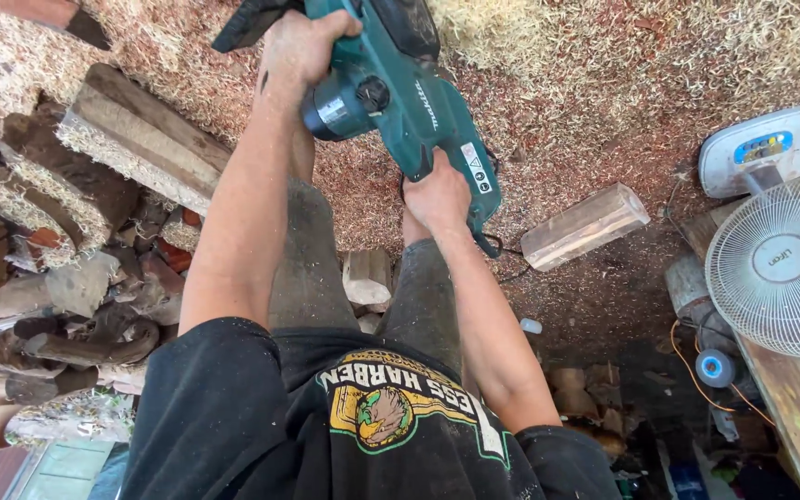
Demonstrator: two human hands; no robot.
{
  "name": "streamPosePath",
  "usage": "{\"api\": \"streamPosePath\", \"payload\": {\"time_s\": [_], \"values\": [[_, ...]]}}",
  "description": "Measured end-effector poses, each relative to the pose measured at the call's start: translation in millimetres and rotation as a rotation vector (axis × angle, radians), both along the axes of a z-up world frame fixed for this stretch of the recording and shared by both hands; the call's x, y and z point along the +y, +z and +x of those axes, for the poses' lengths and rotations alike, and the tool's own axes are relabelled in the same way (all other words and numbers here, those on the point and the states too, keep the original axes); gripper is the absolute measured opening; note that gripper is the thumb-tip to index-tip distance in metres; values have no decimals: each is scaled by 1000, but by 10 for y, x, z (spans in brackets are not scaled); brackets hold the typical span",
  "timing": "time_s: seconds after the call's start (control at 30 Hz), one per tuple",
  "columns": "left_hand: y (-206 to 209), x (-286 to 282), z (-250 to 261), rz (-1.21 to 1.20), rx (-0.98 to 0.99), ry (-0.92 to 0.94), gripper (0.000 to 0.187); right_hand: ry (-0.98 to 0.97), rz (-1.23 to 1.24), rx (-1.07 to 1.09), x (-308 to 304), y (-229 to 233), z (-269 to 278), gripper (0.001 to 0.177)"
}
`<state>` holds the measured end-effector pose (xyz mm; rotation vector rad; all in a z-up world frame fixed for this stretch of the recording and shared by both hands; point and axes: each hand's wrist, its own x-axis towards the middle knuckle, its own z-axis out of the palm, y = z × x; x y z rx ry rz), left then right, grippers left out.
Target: Carving and shaping a wood block using a power planer and a portable chainsaw.
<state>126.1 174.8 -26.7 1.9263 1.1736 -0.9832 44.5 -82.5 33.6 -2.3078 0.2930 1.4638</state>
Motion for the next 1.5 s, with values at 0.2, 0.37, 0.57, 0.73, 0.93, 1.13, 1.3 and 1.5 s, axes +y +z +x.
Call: {"api": "streamPosePath", "payload": {"time_s": [0.2, 0.37, 0.57, 0.73, 0.93, 1.13, 1.3, 1.5], "values": [[-205, -206, -253, -29, 11, -27, 72, -3, 12, 35, -225, -40, -131, 63], [-384, -583, -446, -55, -17, -33, 74, -22, 18, 2, -583, -260, -285, 60], [-539, -933, -564, -71, 164, -41, 85, -39, 15, -5, -898, -592, -431, 40], [-921, -1095, -731, -22, 32, -124, 95, 3, 20, 0, -1059, -983, -414, 40], [-865, -1041, -402, -27, 76, 14, 83, 26, 46, -7, -1070, -1378, -314, 35], [-964, -1125, -359, 10, -10, 20, 76, 10, 58, -27, -1133, -1527, -277, 40], [-1070, -1251, -285, -9, 83, 8, 78, 0, 130, -45, -1246, -1534, -147, 46], [-1171, -1300, -258, -41, 142, -52, 87, 4, 132, -20, -1337, -1666, -127, 42]]}}
